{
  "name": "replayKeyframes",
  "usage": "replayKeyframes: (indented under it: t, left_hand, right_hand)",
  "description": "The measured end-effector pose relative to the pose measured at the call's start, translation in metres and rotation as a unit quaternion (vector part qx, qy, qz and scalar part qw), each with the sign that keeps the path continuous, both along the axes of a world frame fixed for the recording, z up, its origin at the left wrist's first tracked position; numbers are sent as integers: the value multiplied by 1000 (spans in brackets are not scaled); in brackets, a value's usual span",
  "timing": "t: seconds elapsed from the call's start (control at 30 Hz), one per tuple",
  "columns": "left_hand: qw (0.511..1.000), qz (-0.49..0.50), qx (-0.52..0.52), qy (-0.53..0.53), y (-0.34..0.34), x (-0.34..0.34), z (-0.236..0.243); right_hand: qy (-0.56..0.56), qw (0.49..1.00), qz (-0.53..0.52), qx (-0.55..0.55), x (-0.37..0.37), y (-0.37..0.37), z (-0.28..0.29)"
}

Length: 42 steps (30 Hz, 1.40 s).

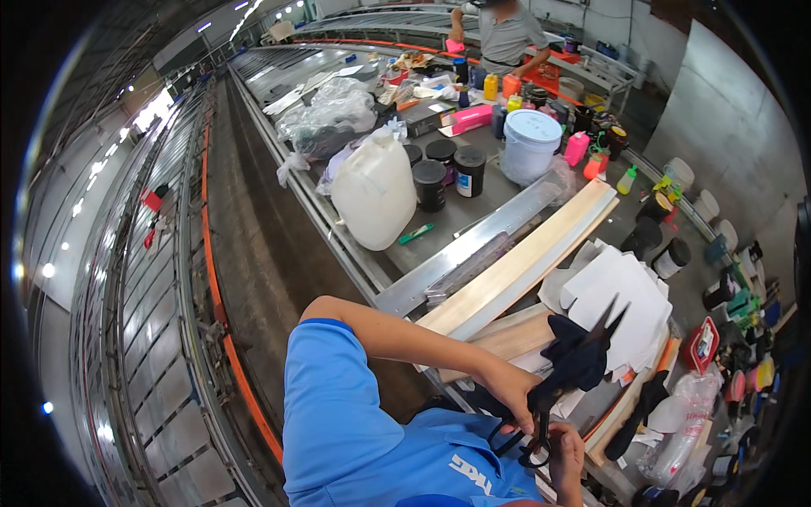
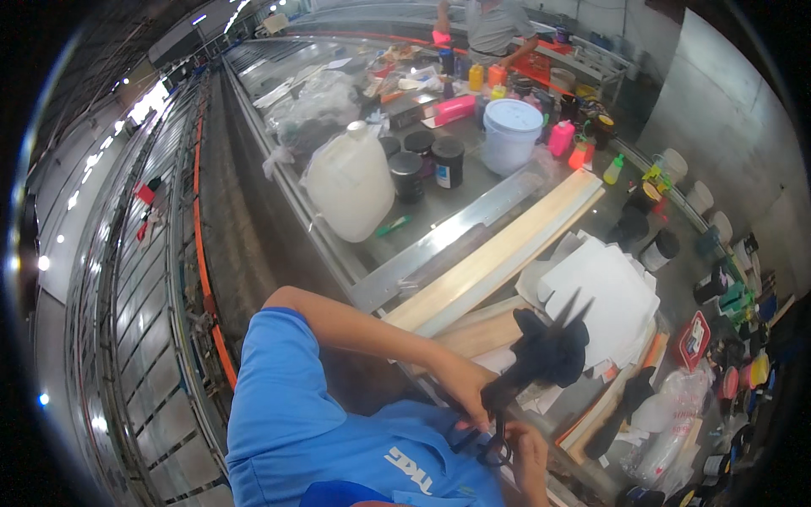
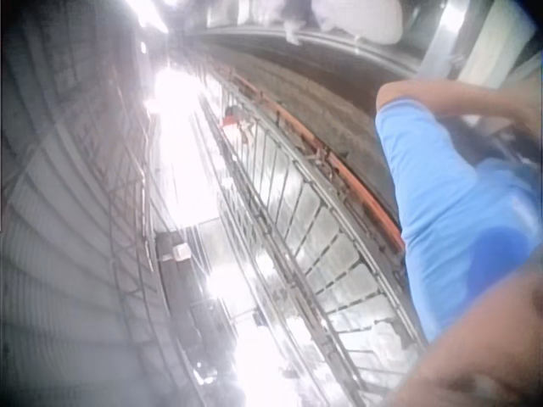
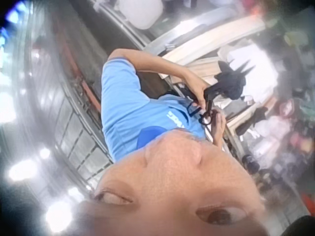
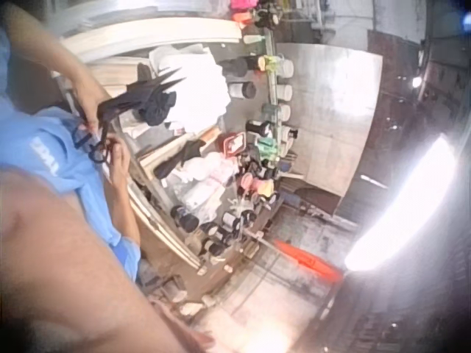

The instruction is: The person uses large shears to cut a piece of black fabric into smaller strips on a metal workbench. The person handles the fabric and shears directly, cutting the material into multiple pieces and placing them on the table.

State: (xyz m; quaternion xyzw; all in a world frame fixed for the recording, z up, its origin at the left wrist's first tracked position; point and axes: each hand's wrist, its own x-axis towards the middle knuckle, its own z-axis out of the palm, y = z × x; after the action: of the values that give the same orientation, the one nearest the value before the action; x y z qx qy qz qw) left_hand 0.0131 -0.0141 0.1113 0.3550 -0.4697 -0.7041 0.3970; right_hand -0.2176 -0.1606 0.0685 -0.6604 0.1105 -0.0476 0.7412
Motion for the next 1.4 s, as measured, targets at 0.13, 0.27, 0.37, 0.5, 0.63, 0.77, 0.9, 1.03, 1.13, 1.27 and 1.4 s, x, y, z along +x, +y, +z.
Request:
replayKeyframes:
  t: [0.13,0.27,0.37,0.5,0.63,0.77,0.9,1.03,1.13,1.27,1.4]
  left_hand:
    - [999,34,15,5,3,-11,-6]
    - [994,103,27,-9,0,-22,1]
    - [988,145,45,-40,7,-26,29]
    - [995,66,24,-77,1,-22,31]
    - [995,72,-32,-64,-8,-36,6]
    - [988,45,17,-149,0,-21,34]
    - [976,28,-63,-206,20,-6,4]
    - [960,55,-18,-274,14,11,56]
    - [961,131,21,-243,11,16,64]
    - [945,187,-104,-249,5,24,38]
    - [943,163,-97,-273,-4,22,40]
  right_hand:
    - [70,994,56,-62,11,6,57]
    - [137,990,21,12,9,10,82]
    - [161,973,-29,161,8,16,90]
    - [173,965,-23,198,1,24,72]
    - [165,973,-21,157,-9,28,70]
    - [149,977,-47,142,-9,31,73]
    - [194,971,9,140,-23,15,66]
    - [151,980,-37,125,-16,-3,61]
    - [112,952,-103,264,-9,-18,69]
    - [23,941,67,330,3,-18,68]
    - [-4,855,167,491,21,10,62]
